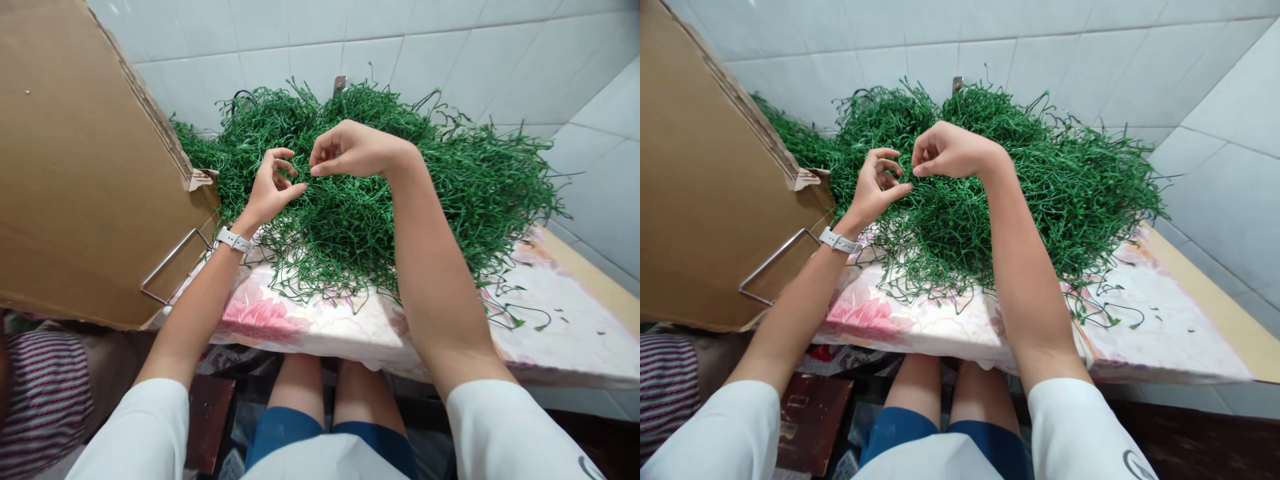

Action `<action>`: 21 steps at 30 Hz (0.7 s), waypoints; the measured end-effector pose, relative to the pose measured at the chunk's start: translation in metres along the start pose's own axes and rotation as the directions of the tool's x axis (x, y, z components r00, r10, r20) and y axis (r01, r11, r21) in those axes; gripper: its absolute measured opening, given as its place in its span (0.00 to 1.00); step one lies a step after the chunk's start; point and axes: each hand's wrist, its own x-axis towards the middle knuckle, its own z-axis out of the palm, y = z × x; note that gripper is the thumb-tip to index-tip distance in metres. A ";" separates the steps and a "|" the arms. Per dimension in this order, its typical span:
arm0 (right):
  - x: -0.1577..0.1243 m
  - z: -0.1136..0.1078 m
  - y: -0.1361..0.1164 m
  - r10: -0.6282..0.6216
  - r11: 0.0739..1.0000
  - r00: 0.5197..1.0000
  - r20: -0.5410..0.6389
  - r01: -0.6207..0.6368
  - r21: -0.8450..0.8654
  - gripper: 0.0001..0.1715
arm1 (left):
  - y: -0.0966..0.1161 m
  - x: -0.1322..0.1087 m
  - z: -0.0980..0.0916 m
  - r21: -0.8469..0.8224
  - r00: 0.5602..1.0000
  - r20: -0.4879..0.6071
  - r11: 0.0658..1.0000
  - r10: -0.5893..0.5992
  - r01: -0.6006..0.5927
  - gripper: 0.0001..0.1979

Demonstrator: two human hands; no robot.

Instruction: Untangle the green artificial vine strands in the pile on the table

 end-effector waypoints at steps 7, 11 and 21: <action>-0.002 0.002 0.002 -0.011 0.989 0.996 -0.090 0.024 0.148 0.11 | -0.005 0.000 0.003 0.092 0.975 -0.218 0.995 0.048 -0.028 0.28; -0.002 0.004 0.004 -0.023 0.967 1.000 -0.014 0.026 0.253 0.13 | 0.003 -0.001 0.004 0.150 0.976 -0.194 0.986 0.101 -0.072 0.10; 0.007 0.022 -0.010 0.121 0.897 0.991 0.060 -0.135 0.420 0.12 | 0.002 0.002 0.011 -0.136 0.995 -0.094 0.990 -0.044 0.031 0.12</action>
